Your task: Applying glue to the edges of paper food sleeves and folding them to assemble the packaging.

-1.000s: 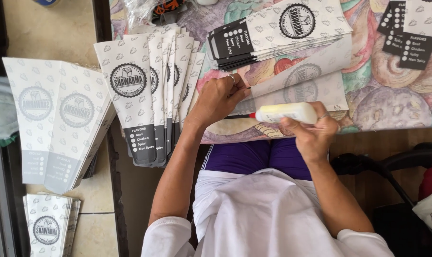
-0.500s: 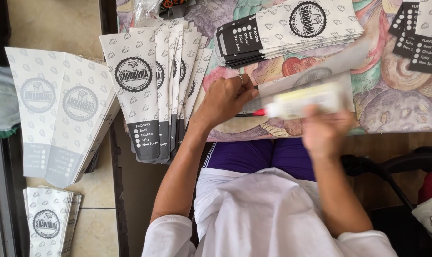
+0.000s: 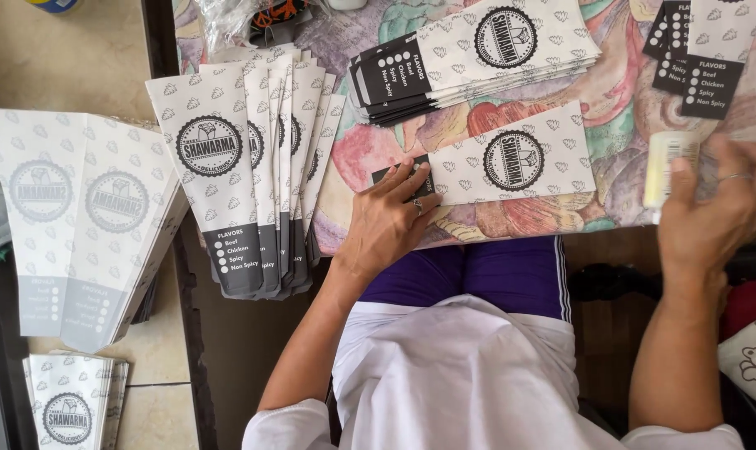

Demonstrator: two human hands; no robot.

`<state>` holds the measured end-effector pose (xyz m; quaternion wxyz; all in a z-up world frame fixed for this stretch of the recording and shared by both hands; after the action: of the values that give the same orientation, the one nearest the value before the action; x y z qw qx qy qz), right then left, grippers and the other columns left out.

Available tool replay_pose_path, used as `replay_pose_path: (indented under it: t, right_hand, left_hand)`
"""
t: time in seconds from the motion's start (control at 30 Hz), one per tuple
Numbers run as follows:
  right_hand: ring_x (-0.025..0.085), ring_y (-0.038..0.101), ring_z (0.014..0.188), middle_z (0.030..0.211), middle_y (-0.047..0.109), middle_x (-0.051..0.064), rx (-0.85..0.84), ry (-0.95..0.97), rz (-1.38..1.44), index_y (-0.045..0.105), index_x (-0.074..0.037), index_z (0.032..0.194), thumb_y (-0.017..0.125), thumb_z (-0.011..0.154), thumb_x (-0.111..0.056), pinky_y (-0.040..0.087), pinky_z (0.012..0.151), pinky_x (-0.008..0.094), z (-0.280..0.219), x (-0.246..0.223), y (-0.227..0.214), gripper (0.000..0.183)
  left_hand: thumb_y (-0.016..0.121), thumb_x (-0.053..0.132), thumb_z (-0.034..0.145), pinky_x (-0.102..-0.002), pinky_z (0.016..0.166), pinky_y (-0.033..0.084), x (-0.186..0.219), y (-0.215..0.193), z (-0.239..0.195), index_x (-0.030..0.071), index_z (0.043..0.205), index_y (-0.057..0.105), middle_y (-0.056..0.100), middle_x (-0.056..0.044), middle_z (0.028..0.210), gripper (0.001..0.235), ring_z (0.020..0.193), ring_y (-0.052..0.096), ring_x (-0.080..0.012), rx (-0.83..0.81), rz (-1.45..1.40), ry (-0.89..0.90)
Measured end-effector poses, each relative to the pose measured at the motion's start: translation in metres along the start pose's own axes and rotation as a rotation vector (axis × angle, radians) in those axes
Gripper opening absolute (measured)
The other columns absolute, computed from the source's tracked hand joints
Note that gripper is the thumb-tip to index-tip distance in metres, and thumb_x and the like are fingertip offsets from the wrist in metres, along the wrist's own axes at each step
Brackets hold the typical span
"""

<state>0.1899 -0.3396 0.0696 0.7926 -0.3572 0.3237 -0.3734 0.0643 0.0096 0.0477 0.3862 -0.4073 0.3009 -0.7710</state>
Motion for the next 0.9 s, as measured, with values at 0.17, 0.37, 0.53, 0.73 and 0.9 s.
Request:
replay_pose_path:
  t: [0.17,0.37,0.53,0.73,0.9]
  right_hand:
    - [0.045,0.070,0.106,0.115,0.072,0.032,-0.110,-0.295,0.425,0.074,0.016,0.108,0.074,0.107,0.015,0.059,0.098,0.050,0.018,-0.101,0.014,0.002]
    - [0.047,0.071,0.112,0.115,0.072,0.032,-0.206,-0.558,0.523,0.075,0.014,0.104,0.078,0.088,0.021,0.061,0.102,0.052,0.013,-0.135,0.036,0.018]
    - [0.047,0.072,0.110,0.115,0.072,0.031,-0.176,-0.596,0.514,0.075,0.014,0.105,0.077,0.088,0.025,0.062,0.101,0.052,0.011,-0.132,0.036,0.020]
    - [0.046,0.074,0.107,0.111,0.074,0.030,-0.139,-0.637,0.470,0.076,0.014,0.101,0.079,0.088,0.024,0.064,0.098,0.051,0.011,-0.136,0.034,0.016]
    - [0.046,0.074,0.106,0.110,0.075,0.029,-0.122,-0.634,0.465,0.076,0.014,0.100,0.079,0.089,0.023,0.065,0.095,0.050,0.010,-0.135,0.034,0.015]
  left_hand:
    - [0.077,0.017,0.099,-0.051,0.097,0.062,0.003,0.004,-0.003,0.013,0.095,0.080,0.066,-0.008,0.138,0.007,0.128,0.063,-0.0439,0.027,-0.037,-0.005]
    - [0.075,0.002,0.095,-0.062,0.112,0.049,0.010,0.009,-0.010,0.003,0.100,0.079,0.073,-0.011,0.125,0.006,0.134,0.053,-0.0491,0.064,-0.055,-0.015]
    - [0.059,-0.005,0.100,-0.068,0.121,0.028,0.015,0.011,-0.009,-0.003,0.100,0.078,0.074,-0.013,0.122,0.019,0.142,0.043,-0.0462,0.114,-0.117,-0.091]
    - [0.060,-0.007,0.097,-0.060,0.115,0.037,0.014,0.019,-0.014,-0.003,0.101,0.076,0.073,-0.013,0.122,0.017,0.124,0.059,-0.0412,0.134,-0.077,-0.109]
    - [0.058,-0.012,0.095,-0.051,0.103,0.045,0.019,0.016,-0.013,-0.005,0.104,0.073,0.072,-0.016,0.123,0.018,0.113,0.062,-0.0343,0.133,-0.096,-0.111]
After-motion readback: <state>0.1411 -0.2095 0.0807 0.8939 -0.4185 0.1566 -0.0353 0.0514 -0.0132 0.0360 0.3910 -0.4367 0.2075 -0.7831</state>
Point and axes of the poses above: each hand's wrist, its own z-axis towards the middle knuckle, its own y-axis out of the palm, x = y × z, the point moved 7 cm from there along z, towards the middle knuckle
